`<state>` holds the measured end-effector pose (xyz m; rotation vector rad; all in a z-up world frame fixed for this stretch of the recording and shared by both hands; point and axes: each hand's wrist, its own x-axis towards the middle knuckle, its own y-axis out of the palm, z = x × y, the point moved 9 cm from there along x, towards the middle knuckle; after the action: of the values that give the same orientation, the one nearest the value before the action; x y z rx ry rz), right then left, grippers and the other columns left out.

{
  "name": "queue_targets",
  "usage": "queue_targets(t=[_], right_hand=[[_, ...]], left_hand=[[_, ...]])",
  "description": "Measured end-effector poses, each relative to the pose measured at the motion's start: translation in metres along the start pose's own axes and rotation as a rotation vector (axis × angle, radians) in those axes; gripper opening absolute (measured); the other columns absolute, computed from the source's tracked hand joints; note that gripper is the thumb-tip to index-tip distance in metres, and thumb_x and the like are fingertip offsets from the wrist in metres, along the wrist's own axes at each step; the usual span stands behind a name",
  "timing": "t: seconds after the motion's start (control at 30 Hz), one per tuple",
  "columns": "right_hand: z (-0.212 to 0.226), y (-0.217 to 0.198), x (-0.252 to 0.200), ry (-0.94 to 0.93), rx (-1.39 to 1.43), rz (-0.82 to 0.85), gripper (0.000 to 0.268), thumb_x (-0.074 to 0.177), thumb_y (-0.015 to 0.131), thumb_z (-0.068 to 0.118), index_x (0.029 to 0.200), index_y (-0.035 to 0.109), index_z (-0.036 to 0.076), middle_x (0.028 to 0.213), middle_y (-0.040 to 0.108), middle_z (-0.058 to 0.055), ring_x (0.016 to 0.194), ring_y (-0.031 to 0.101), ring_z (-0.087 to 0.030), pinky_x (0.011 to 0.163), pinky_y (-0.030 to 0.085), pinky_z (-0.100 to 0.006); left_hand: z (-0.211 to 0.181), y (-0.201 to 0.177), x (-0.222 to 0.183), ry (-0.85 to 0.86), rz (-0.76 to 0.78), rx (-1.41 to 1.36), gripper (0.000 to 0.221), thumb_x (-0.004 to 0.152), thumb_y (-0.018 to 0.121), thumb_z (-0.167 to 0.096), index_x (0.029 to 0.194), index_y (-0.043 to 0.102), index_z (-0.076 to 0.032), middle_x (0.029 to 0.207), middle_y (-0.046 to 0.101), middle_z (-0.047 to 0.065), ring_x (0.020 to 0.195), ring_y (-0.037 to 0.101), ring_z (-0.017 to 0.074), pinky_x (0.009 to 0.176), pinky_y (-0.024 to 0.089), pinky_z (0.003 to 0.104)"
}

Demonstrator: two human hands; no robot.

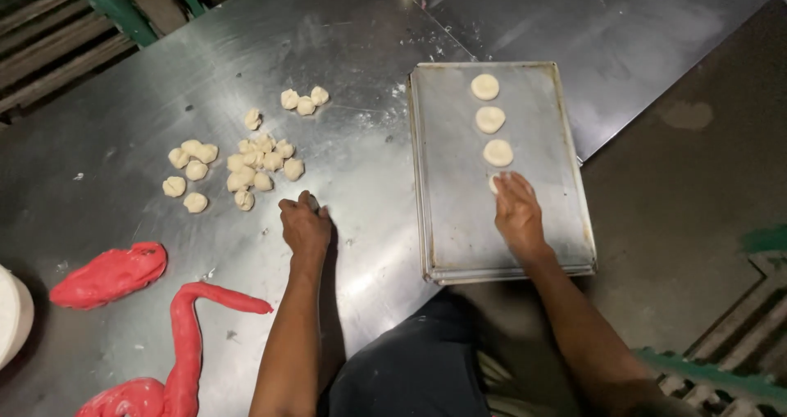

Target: Shaping and placing pieces of dough onto a baking tray in a bakery production area.

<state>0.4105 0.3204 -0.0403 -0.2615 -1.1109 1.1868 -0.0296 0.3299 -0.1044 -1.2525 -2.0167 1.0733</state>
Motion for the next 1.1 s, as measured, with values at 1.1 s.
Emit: queue_targets(t=[1.1], right_hand=[[0.408,0.234,-0.126,-0.396,0.396,0.436,0.039,0.076,0.088,0.017,0.103,0.063,0.003,0.097,0.064,-0.012,0.090,0.054,-0.033,0.082,0.045,-0.045]], left_hand=[[0.282,-0.133,-0.394,-0.714,-0.288,-1.303,0.021,0.084,0.076,0.001,0.103,0.069,0.006,0.094,0.077,0.016,0.078,0.073,0.0201,0.069,0.061,0.030]])
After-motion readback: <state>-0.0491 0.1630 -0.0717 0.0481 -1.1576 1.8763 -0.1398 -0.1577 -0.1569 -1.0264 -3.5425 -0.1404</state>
